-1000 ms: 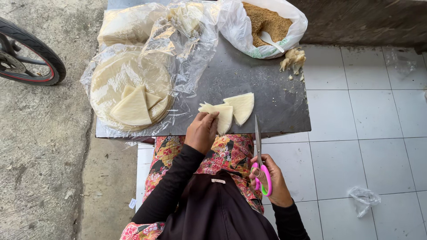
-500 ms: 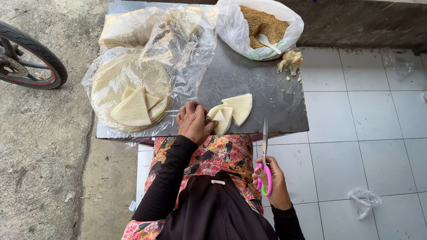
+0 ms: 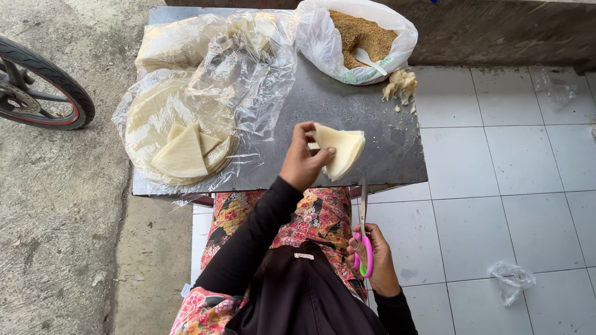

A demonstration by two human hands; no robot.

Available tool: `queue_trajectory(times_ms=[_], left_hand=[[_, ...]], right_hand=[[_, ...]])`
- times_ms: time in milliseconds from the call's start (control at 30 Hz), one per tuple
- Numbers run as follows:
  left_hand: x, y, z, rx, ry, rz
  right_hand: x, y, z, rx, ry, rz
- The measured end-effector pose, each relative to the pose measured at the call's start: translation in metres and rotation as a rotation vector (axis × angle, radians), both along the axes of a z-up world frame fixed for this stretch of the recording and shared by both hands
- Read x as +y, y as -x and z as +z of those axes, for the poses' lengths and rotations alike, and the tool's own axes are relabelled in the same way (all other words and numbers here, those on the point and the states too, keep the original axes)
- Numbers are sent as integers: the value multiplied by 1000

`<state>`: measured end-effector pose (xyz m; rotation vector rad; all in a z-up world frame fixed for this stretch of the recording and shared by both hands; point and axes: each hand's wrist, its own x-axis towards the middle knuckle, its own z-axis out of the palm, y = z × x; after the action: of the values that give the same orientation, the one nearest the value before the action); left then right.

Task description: The person cuts round dough wrappers into smaller triangular pieces using shears, then gathers the stacks and places them into plastic bags.

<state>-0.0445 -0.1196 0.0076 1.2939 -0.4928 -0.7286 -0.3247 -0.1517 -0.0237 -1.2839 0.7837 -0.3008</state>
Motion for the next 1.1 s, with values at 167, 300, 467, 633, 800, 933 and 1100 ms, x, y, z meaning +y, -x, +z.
queue_trajectory(times_ms=[167, 300, 467, 633, 800, 933, 1100], left_hand=[[-17, -8, -21, -569, -327, 157], [-13, 5, -37, -807, -388, 178], [-8, -9, -26, -960, -634, 157], [-6, -12, -28, -1011, -698, 100], [-9, -10, -31, -950, -643, 30], [-2, 2, -26, -649, -347, -43], [47, 17, -27, 91, 120, -225]], right_hand=[[-1, 5, 1, -2, 36, -37], [-2, 16, 0, 17, 10, -59], [-7, 14, 1, -123, 6, -101], [-36, 9, 18, -50, 211, -142], [-65, -7, 42, -27, 377, -129], [-63, -17, 60, -70, 410, -78], [-36, -32, 53, -148, 413, -25]])
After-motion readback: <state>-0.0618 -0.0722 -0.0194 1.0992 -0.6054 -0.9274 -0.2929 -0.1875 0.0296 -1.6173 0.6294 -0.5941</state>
